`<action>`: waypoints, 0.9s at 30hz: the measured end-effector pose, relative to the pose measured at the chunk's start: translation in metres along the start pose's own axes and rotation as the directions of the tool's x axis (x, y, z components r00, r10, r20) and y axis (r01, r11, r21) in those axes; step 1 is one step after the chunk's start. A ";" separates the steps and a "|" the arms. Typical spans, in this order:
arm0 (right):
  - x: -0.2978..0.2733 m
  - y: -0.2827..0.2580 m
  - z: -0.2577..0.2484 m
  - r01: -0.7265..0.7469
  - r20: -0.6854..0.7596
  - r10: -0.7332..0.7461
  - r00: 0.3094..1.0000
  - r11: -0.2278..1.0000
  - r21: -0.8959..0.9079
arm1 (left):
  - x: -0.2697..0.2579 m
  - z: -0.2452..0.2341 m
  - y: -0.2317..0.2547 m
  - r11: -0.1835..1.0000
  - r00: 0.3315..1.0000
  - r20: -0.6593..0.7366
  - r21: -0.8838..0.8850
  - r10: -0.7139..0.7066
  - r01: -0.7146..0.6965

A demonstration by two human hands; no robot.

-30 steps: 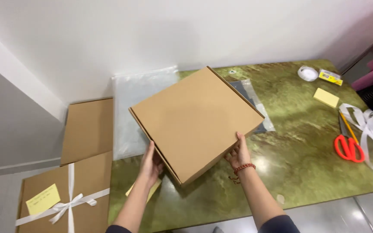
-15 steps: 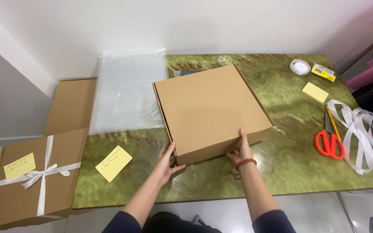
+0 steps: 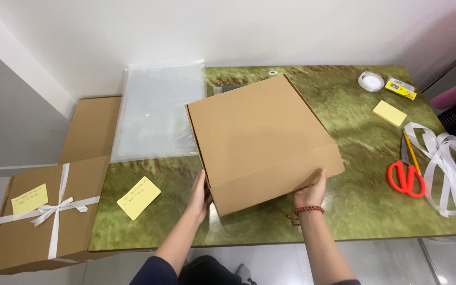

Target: Folding a t-shirt and packaging it into a plastic bag and a cardboard box with a ribbon.

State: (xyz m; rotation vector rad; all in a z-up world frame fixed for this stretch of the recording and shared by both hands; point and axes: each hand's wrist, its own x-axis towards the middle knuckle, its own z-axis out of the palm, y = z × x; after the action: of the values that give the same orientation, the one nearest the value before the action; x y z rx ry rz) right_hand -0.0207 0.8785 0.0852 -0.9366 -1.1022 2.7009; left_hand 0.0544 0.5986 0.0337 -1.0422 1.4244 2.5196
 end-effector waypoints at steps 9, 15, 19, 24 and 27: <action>-0.046 -0.024 0.082 0.377 -0.139 -0.389 0.911 0.921 -0.103 | -0.020 0.025 0.047 0.999 0.999 0.009 -0.027 -0.041 0.042; -0.084 -0.035 0.175 0.483 0.027 -0.483 0.875 0.876 0.005 | -0.021 0.037 0.082 0.990 0.999 -0.036 0.137 0.039 -0.034; -0.053 -0.027 0.193 0.410 0.284 -0.399 0.872 0.912 0.024 | 0.023 0.013 0.052 0.982 0.989 -0.101 0.168 0.106 -0.088; 0.027 -0.001 0.211 0.643 0.607 -0.453 0.653 0.755 -0.127 | 0.047 0.004 0.043 0.983 0.995 -0.073 0.176 0.072 -0.058; 0.049 -0.002 0.240 0.553 0.558 -0.388 0.734 0.818 -0.160 | 0.047 0.008 0.047 0.992 0.993 -0.100 0.113 0.059 -0.047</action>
State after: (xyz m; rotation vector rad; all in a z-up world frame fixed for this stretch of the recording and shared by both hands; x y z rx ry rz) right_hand -0.1966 0.7481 0.1948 0.1003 -1.6330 2.3967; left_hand -0.0030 0.5661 0.0437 -1.1444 1.6197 2.4219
